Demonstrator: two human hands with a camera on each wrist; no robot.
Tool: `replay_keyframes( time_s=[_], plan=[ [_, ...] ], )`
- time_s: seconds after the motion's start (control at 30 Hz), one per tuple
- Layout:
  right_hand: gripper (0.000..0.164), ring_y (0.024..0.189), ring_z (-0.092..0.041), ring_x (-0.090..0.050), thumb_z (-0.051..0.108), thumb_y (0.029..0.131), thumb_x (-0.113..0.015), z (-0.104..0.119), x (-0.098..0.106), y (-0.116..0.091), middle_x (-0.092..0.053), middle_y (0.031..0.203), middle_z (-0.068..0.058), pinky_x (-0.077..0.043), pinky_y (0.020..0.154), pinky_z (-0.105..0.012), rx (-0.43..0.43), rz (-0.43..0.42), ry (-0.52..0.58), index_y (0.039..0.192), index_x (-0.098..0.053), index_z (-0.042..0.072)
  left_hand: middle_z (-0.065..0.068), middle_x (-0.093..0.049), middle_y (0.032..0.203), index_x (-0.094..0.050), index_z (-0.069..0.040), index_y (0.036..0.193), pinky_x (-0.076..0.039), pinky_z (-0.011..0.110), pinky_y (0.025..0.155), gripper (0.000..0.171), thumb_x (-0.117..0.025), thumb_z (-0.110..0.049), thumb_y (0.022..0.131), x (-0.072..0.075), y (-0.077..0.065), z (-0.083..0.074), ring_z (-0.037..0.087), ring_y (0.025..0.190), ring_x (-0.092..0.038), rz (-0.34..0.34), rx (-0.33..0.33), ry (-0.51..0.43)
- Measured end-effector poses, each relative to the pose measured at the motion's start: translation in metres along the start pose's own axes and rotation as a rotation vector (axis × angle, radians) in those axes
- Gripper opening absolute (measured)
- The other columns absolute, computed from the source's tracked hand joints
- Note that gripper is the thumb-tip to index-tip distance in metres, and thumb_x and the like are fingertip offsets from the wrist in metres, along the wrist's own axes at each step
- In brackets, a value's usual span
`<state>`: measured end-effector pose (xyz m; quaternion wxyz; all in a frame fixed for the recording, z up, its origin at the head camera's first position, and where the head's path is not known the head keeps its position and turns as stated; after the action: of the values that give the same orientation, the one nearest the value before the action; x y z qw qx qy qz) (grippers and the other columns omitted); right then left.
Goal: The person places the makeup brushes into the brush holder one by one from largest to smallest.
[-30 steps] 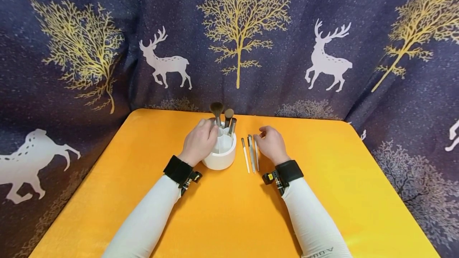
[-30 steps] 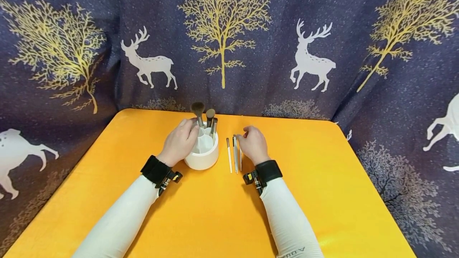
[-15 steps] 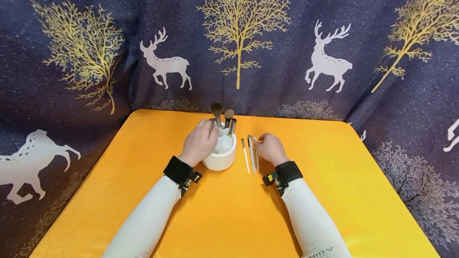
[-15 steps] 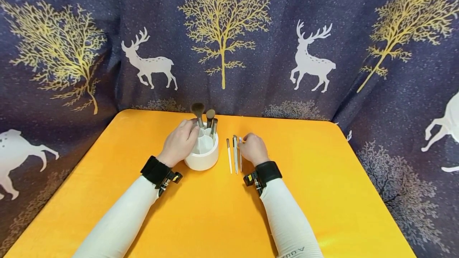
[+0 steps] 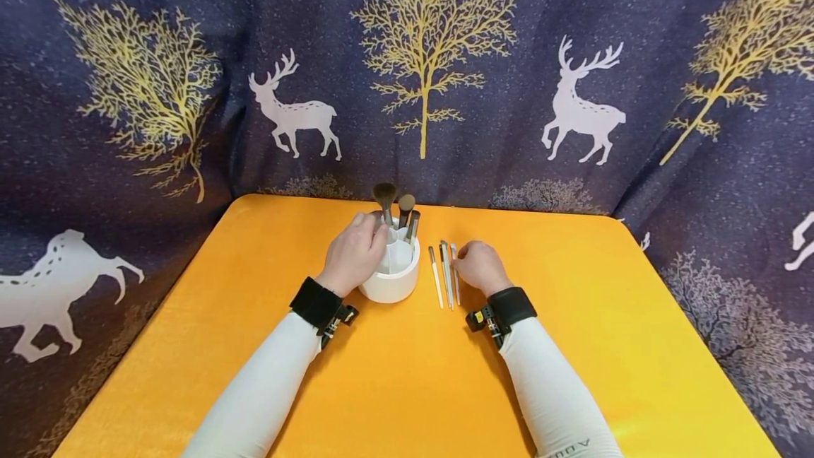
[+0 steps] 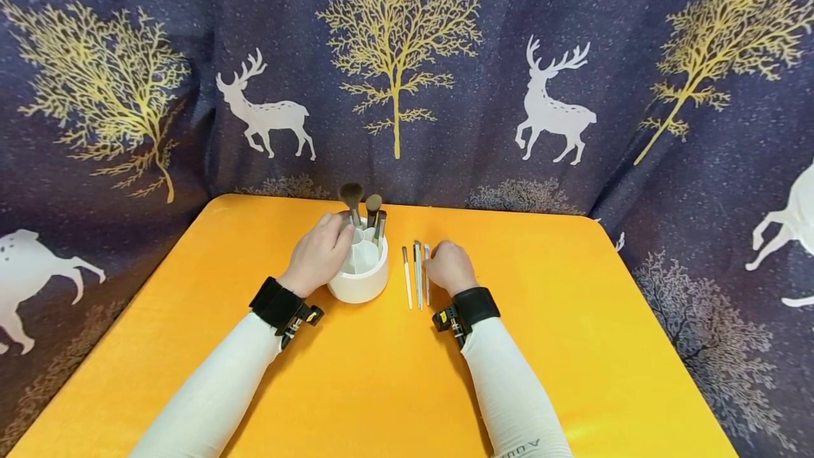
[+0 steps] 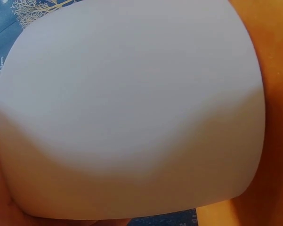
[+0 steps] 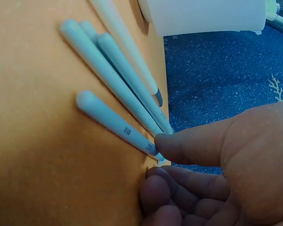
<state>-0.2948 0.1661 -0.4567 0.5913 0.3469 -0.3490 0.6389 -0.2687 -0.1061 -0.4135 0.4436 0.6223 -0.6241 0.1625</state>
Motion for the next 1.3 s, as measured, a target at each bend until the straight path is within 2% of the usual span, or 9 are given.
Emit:
replay_keyframes(
  time_s=[0.17, 0.37, 0.43, 0.6, 0.83, 0.87, 1.03, 1.1, 1.3],
  plan=[
    [0.018, 0.073, -0.025, -0.062, 0.019, 0.104, -0.076, 0.0, -0.001, -0.001, -0.072, 0.087, -0.01, -0.049, 0.069, -0.037, -0.003, 0.002, -0.002, 0.104, -0.08, 0.001, 0.014, -0.065, 0.121, -0.064, -0.009, 0.149, -0.053, 0.047, 0.076, 0.048, -0.041, -0.039, 0.119, -0.001, 0.0, -0.001, 0.029, 0.093, -0.061, 0.008, 0.0, 0.013],
    [0.016, 0.067, -0.023, -0.059, 0.017, 0.104, -0.075, 0.001, -0.001, 0.0, -0.067, 0.078, -0.007, -0.044, 0.065, -0.035, 0.015, 0.002, -0.004, 0.096, -0.079, 0.004, 0.012, -0.061, 0.107, -0.067, -0.009, 0.122, -0.048, 0.043, 0.067, 0.049, -0.037, -0.048, 0.12, 0.006, -0.001, -0.002, 0.028, 0.083, -0.058, 0.04, -0.017, 0.092],
    [0.016, 0.066, -0.023, -0.057, 0.017, 0.103, -0.075, 0.001, -0.001, 0.001, -0.065, 0.076, -0.006, -0.043, 0.064, -0.034, 0.012, 0.004, -0.007, 0.094, -0.078, 0.005, 0.012, -0.059, 0.104, -0.067, -0.007, 0.119, -0.047, 0.043, 0.065, 0.053, -0.036, -0.051, 0.119, 0.009, -0.002, -0.003, 0.028, 0.081, -0.057, 0.057, -0.022, 0.122],
    [0.017, 0.063, -0.023, -0.055, 0.016, 0.103, -0.075, 0.001, -0.002, 0.002, -0.061, 0.071, -0.006, -0.041, 0.062, -0.034, 0.007, 0.02, 0.001, 0.09, -0.076, 0.005, 0.015, -0.064, 0.108, -0.068, -0.002, 0.131, -0.053, 0.045, 0.067, 0.066, -0.037, -0.059, 0.118, 0.016, -0.003, -0.007, 0.028, 0.083, -0.063, 0.088, 0.021, 0.17],
    [0.023, 0.059, -0.023, -0.053, 0.014, 0.1, -0.074, -0.004, -0.005, 0.007, -0.057, 0.066, -0.006, -0.041, 0.06, -0.036, 0.018, 0.013, 0.017, 0.078, -0.073, 0.007, 0.016, -0.062, 0.096, -0.068, 0.0, 0.111, -0.05, 0.045, 0.062, 0.073, -0.038, -0.066, 0.115, 0.021, -0.007, -0.015, 0.03, 0.077, -0.061, 0.031, 0.085, 0.18],
    [0.026, 0.058, -0.022, -0.05, 0.017, 0.101, -0.074, -0.013, -0.012, 0.015, -0.054, 0.064, -0.003, -0.039, 0.058, -0.035, 0.047, 0.0, 0.024, 0.076, -0.071, 0.009, 0.016, -0.062, 0.096, -0.068, 0.0, 0.11, -0.05, 0.045, 0.063, 0.074, -0.037, -0.067, 0.115, 0.021, -0.007, -0.016, 0.031, 0.078, -0.061, 0.025, 0.095, 0.17],
    [0.028, 0.056, -0.021, -0.049, 0.017, 0.103, -0.073, -0.008, -0.009, 0.013, -0.051, 0.062, -0.002, -0.037, 0.058, -0.034, 0.046, 0.019, 0.025, 0.075, -0.071, 0.01, 0.018, -0.061, 0.103, -0.067, 0.0, 0.111, -0.048, 0.047, 0.071, 0.077, -0.036, -0.07, 0.114, 0.019, -0.006, -0.013, 0.033, 0.085, -0.06, 0.015, 0.145, 0.049],
    [0.027, 0.056, -0.021, -0.048, 0.014, 0.103, -0.073, 0.001, -0.002, 0.005, -0.051, 0.062, -0.002, -0.037, 0.058, -0.034, 0.026, 0.033, 0.012, 0.076, -0.071, 0.007, 0.018, -0.061, 0.107, -0.066, -0.001, 0.114, -0.046, 0.048, 0.075, 0.075, -0.037, -0.07, 0.114, 0.018, -0.004, -0.009, 0.034, 0.089, -0.06, 0.018, 0.162, -0.029],
    [0.032, 0.054, -0.017, -0.041, 0.015, 0.106, -0.072, 0.001, -0.002, 0.002, -0.043, 0.06, 0.002, -0.034, 0.057, -0.034, 0.034, 0.025, 0.003, 0.075, -0.068, 0.009, 0.019, -0.063, 0.119, -0.063, -0.005, 0.126, -0.046, 0.052, 0.091, 0.061, -0.048, -0.063, 0.114, 0.011, 0.002, 0.004, 0.037, 0.107, -0.062, 0.018, 0.166, -0.226]
  ],
)
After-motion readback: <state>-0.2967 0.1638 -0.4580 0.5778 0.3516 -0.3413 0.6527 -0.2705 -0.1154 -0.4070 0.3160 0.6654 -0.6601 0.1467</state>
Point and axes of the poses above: each hand's wrist, its own y-axis towards the middle knuckle, its own x-axis out of the back of the hand, z = x × y, the point moved 2 cm from there along y, towards the middle knuckle
